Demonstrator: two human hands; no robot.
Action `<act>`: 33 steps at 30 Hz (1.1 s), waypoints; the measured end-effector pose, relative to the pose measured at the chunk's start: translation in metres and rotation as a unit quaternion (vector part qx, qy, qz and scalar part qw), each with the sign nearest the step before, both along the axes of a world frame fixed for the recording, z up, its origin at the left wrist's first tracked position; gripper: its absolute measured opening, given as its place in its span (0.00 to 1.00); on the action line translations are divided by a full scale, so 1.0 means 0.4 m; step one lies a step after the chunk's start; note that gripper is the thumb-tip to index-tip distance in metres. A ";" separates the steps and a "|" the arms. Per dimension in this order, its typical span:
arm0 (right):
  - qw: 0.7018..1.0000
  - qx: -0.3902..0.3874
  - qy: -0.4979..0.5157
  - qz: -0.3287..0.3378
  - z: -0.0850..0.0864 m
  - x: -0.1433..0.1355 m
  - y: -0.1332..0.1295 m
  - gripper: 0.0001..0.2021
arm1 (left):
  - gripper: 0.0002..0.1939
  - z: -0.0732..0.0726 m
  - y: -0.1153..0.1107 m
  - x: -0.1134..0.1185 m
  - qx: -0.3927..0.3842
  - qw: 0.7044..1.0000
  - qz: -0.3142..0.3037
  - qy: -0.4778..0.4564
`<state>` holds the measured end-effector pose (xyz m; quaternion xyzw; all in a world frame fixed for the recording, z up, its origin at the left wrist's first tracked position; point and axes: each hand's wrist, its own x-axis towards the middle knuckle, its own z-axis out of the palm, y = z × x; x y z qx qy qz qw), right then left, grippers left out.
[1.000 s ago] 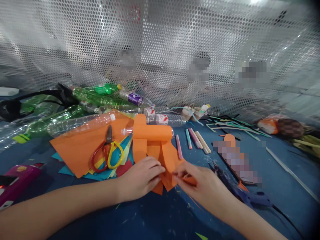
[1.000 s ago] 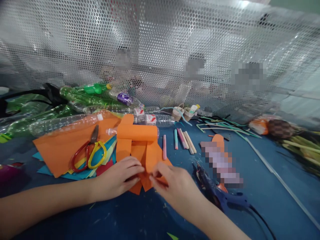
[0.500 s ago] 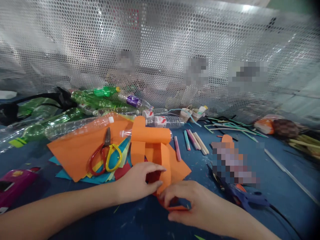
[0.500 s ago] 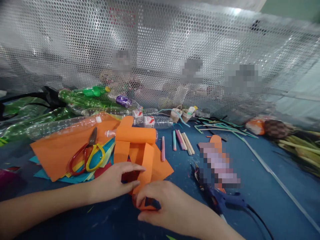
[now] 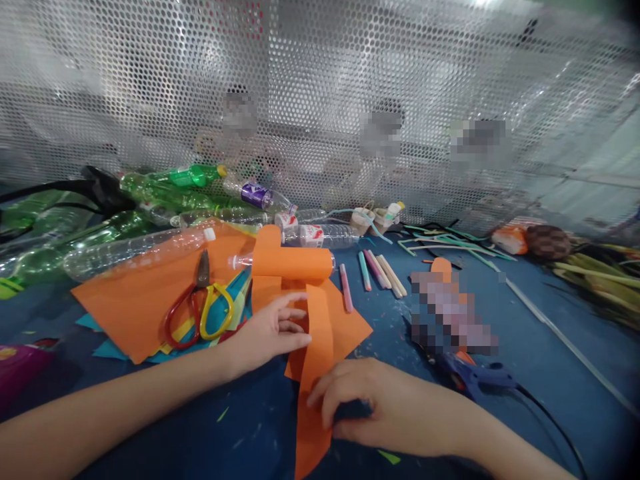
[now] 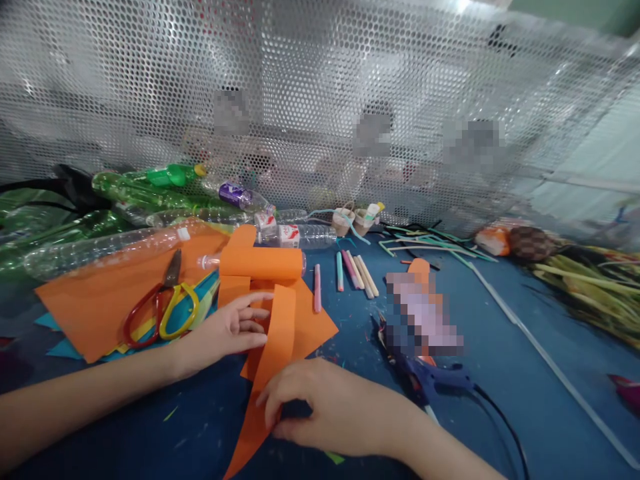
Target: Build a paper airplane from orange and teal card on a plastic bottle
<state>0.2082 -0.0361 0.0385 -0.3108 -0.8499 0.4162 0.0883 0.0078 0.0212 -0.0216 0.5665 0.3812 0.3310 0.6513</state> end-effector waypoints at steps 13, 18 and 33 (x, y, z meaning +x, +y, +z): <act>0.995 0.066 -0.058 -0.047 0.009 0.006 0.004 0.14 | 0.32 0.013 0.007 -0.012 0.073 0.997 0.000 0.000; 0.992 0.090 -0.084 0.012 -0.004 0.012 0.003 0.14 | 0.30 0.010 0.011 -0.010 0.089 0.996 0.012 0.015; 0.991 0.101 -0.085 0.028 -0.009 0.016 0.010 0.12 | 0.30 0.017 0.012 -0.011 0.080 0.996 0.015 0.021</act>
